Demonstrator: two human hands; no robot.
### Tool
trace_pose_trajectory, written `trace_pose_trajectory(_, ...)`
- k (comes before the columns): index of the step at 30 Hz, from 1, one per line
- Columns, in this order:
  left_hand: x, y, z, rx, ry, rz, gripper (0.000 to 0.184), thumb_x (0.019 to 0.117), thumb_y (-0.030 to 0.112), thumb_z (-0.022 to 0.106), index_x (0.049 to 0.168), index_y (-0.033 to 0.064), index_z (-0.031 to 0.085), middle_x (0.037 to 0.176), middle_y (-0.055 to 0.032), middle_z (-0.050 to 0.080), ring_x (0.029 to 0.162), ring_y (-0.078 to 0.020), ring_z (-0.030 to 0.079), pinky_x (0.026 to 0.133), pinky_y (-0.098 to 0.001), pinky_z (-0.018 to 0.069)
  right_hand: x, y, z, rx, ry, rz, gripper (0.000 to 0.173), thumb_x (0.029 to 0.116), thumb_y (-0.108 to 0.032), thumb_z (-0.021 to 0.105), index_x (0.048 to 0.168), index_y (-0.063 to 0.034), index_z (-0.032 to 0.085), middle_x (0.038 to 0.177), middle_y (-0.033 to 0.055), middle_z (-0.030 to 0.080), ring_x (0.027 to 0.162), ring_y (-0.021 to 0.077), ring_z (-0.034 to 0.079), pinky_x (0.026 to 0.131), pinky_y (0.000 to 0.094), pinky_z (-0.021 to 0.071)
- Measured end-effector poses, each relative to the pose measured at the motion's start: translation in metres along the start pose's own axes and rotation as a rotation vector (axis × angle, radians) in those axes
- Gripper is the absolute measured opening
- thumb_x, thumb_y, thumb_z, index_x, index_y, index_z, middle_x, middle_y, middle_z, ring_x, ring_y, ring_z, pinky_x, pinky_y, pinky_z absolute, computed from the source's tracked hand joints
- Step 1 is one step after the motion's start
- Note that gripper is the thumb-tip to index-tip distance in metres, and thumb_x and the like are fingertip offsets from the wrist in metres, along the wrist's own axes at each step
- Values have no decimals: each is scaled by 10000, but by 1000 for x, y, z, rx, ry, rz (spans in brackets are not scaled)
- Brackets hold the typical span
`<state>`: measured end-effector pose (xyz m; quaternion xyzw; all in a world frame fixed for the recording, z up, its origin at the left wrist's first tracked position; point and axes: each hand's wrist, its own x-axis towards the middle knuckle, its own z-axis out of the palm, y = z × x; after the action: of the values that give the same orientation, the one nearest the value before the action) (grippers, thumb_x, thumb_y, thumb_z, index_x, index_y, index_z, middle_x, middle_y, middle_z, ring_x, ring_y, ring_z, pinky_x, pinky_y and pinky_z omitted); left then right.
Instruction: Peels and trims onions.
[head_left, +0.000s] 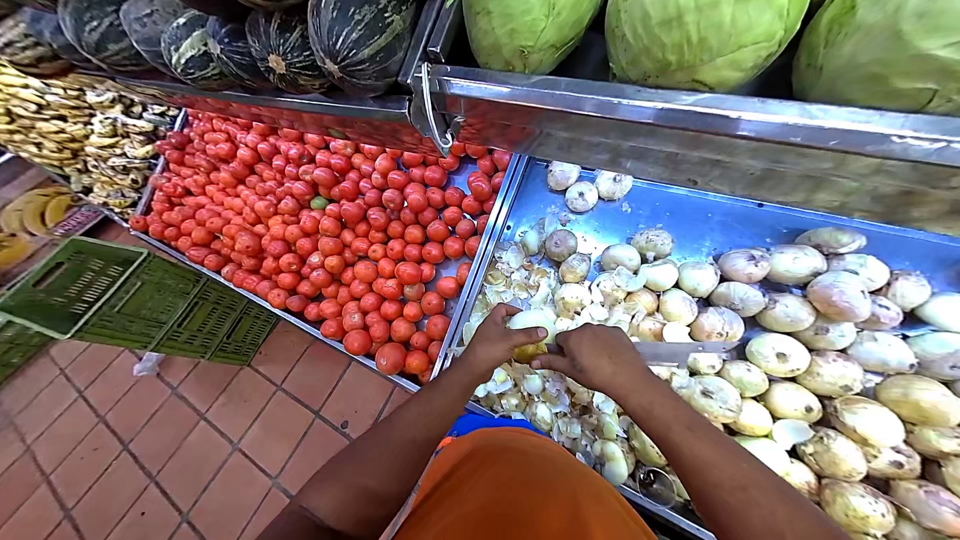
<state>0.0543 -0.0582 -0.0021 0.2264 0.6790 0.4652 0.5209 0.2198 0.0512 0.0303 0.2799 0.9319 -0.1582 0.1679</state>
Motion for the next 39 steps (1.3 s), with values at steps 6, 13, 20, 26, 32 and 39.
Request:
trace_pose_trajectory(6,10,-23,20,-83,169,-91,684,821,300,876,1326,45,491,1086,-219,670,904,-332,695,763,-505,598,16,13,26,-132,123,-202,741,979,-775,315,785,-137,637,676,62,632,715,264,689,626,488,529)
trace_pose_trajectory(13,12,-43,34,-165,203,-256,665,830,337,868,1333,83,514,1107,-237,663,880,-374,698,710,-527,602,10,24,45,-146,45,-259,757,1006,-750,248,817,-121,625,702,72,631,731,273,691,631,489,536)
trace_pose_trajectory(20,31,-50,19,-328,275,-314,670,936,433,734,1412,48,462,1222,-247,633,1006,-388,671,797,-550,585,-9,2,71,-32,-107,-346,771,995,-747,337,894,-64,678,797,167,686,820,389,705,712,626,530)
trace_pose_trajectory(26,35,-18,-20,-323,54,-299,583,1007,492,604,1441,129,464,1286,-197,626,1051,-346,667,829,-504,571,-1,17,42,126,-76,-118,587,970,-661,555,1109,-109,696,1010,129,722,982,348,703,838,620,540)
trace_pose_trajectory(32,19,-6,-3,-121,37,-173,611,947,422,725,1386,83,468,1170,-215,666,986,-351,687,798,-522,583,9,8,17,45,104,-37,719,839,-849,532,941,-152,677,811,43,679,806,251,696,699,509,550)
trace_pose_trajectory(39,13,-11,9,-90,156,-242,719,908,485,761,1371,45,430,1128,-252,649,910,-376,694,743,-532,597,12,4,37,-64,162,-178,723,965,-783,362,811,-139,653,709,61,649,729,263,694,638,495,543)
